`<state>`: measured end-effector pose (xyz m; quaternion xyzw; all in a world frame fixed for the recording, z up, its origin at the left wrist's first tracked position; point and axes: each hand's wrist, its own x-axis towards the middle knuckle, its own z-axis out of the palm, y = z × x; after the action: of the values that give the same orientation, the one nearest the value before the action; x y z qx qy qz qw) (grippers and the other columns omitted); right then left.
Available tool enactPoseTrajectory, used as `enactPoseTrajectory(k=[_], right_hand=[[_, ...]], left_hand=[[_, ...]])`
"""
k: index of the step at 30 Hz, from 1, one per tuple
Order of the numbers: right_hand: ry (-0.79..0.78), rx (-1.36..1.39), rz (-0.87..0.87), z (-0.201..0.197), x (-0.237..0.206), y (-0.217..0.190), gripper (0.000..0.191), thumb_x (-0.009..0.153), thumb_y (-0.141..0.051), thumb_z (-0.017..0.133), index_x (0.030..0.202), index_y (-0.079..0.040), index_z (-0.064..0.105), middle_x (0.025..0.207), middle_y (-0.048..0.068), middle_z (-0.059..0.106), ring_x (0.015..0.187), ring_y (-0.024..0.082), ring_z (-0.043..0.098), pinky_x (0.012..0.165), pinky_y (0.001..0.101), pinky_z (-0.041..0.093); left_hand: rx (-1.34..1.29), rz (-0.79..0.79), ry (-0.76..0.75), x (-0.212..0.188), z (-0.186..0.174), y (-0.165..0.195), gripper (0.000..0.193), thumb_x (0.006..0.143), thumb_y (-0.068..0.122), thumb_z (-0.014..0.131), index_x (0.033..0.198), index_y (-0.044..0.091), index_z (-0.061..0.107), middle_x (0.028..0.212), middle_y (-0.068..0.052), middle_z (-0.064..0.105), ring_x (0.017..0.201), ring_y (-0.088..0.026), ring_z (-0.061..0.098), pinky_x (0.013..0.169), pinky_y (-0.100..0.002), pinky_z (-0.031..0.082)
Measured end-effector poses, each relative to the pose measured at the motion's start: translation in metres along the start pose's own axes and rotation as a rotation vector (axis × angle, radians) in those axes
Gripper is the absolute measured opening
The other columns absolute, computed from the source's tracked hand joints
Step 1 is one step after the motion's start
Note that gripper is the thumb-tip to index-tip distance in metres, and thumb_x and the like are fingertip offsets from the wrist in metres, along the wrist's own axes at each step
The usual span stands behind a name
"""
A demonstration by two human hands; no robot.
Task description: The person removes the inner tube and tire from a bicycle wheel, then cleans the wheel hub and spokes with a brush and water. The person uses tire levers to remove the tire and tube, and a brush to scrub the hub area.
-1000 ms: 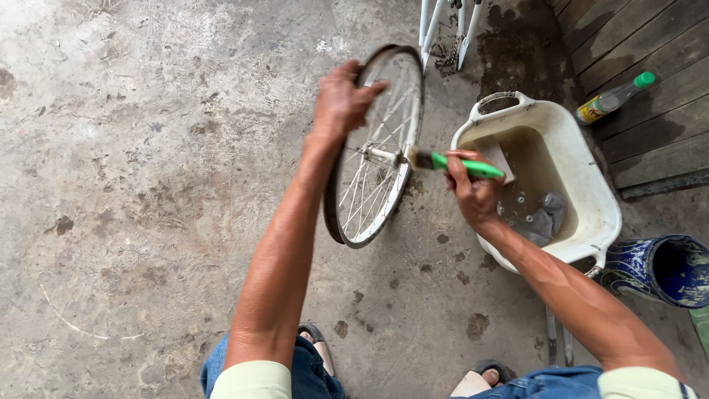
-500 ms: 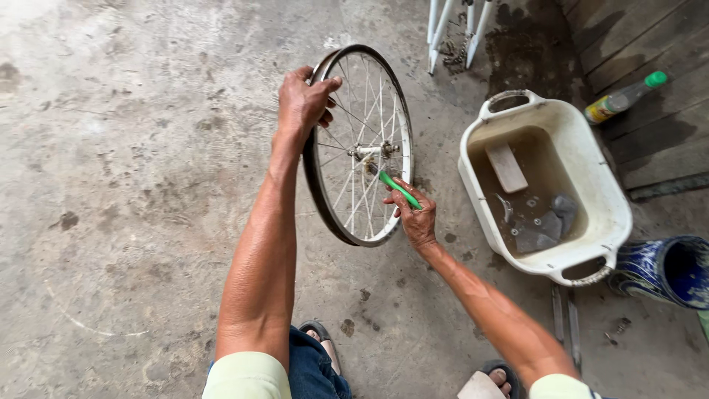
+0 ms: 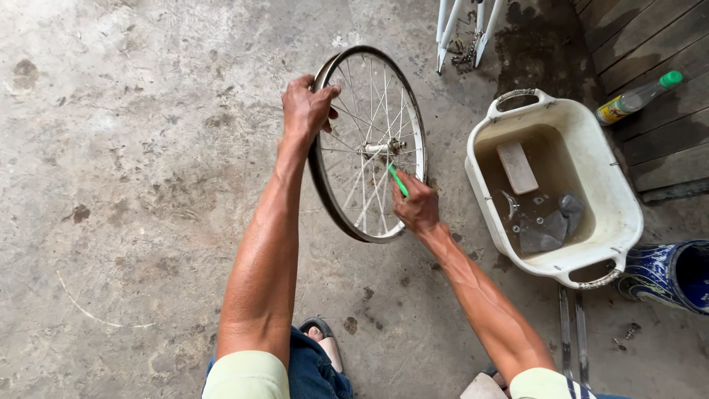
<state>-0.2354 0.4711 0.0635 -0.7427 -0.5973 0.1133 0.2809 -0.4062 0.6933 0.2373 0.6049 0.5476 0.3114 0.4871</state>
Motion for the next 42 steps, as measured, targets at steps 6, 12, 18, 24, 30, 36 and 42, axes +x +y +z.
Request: enactPoseTrajectory(k=[6, 12, 18, 24, 30, 36, 42], right_hand=[[0.140, 0.327, -0.336, -0.028, 0.001, -0.004, 0.034, 0.098, -0.012, 0.071, 0.132, -0.008, 0.068, 0.119, 0.018, 0.074, 0.099, 0.027, 0.076, 0.082, 0.0353, 0.066], [0.050, 0.362, -0.388, -0.039, -0.001, 0.002, 0.032, 0.103, -0.015, 0.065, 0.135, -0.015, 0.066, 0.127, 0.012, 0.073, 0.113, 0.028, 0.074, 0.096, 0.0401, 0.064], [0.019, 0.448, -0.213, -0.020, -0.009, 0.003, 0.030, 0.100, -0.024, 0.067, 0.125, -0.010, 0.071, 0.111, 0.014, 0.077, 0.084, 0.018, 0.077, 0.066, 0.0316, 0.068], [0.257, 0.516, -0.175, -0.076, -0.021, 0.023, 0.021, 0.106, -0.021, 0.065, 0.110, -0.004, 0.076, 0.078, 0.009, 0.076, 0.062, 0.010, 0.072, 0.049, 0.0248, 0.059], [0.427, 0.481, -0.236, -0.069, -0.001, -0.010, 0.033, 0.111, -0.026, 0.058, 0.115, 0.005, 0.070, 0.086, 0.013, 0.074, 0.067, 0.013, 0.073, 0.049, 0.0231, 0.062], [0.234, 0.240, -0.171, -0.073, -0.008, -0.017, 0.033, 0.107, -0.026, 0.058, 0.096, 0.000, 0.075, 0.065, 0.010, 0.069, 0.048, 0.012, 0.061, 0.039, 0.0275, 0.046], [0.509, 0.202, -0.356, -0.079, 0.007, -0.024, 0.036, 0.116, -0.028, 0.052, 0.110, 0.002, 0.071, 0.082, 0.012, 0.071, 0.062, 0.015, 0.066, 0.049, 0.0281, 0.054]], left_hand=[[0.016, 0.008, 0.048, 0.005, 0.006, -0.006, 0.048, 0.087, 0.019, 0.077, 0.120, -0.010, 0.057, 0.072, -0.018, 0.074, 0.054, -0.018, 0.075, 0.037, -0.029, 0.059], [0.003, -0.002, 0.040, -0.001, -0.002, -0.003, 0.035, 0.086, 0.019, 0.076, 0.109, -0.005, 0.067, 0.070, -0.014, 0.074, 0.054, -0.017, 0.075, 0.040, -0.030, 0.057], [0.044, 0.050, 0.024, -0.009, 0.001, 0.006, 0.027, 0.087, 0.017, 0.076, 0.103, -0.004, 0.071, 0.065, -0.012, 0.072, 0.054, -0.016, 0.074, 0.039, -0.029, 0.060], [0.047, 0.048, -0.002, -0.010, 0.003, 0.012, 0.031, 0.085, 0.019, 0.077, 0.106, -0.003, 0.072, 0.064, -0.010, 0.072, 0.053, -0.015, 0.073, 0.037, -0.029, 0.059], [0.036, 0.091, -0.009, -0.009, 0.009, 0.009, 0.034, 0.085, 0.016, 0.078, 0.111, -0.005, 0.071, 0.064, -0.009, 0.071, 0.053, -0.015, 0.072, 0.037, -0.029, 0.058], [0.032, 0.112, 0.002, -0.008, 0.003, 0.000, 0.039, 0.083, 0.016, 0.076, 0.117, -0.002, 0.068, 0.065, -0.009, 0.071, 0.049, -0.016, 0.071, 0.035, -0.030, 0.058], [0.060, 0.121, -0.041, -0.007, 0.007, -0.001, 0.037, 0.087, 0.017, 0.077, 0.117, -0.003, 0.069, 0.067, -0.012, 0.071, 0.051, -0.016, 0.071, 0.039, -0.030, 0.056]])
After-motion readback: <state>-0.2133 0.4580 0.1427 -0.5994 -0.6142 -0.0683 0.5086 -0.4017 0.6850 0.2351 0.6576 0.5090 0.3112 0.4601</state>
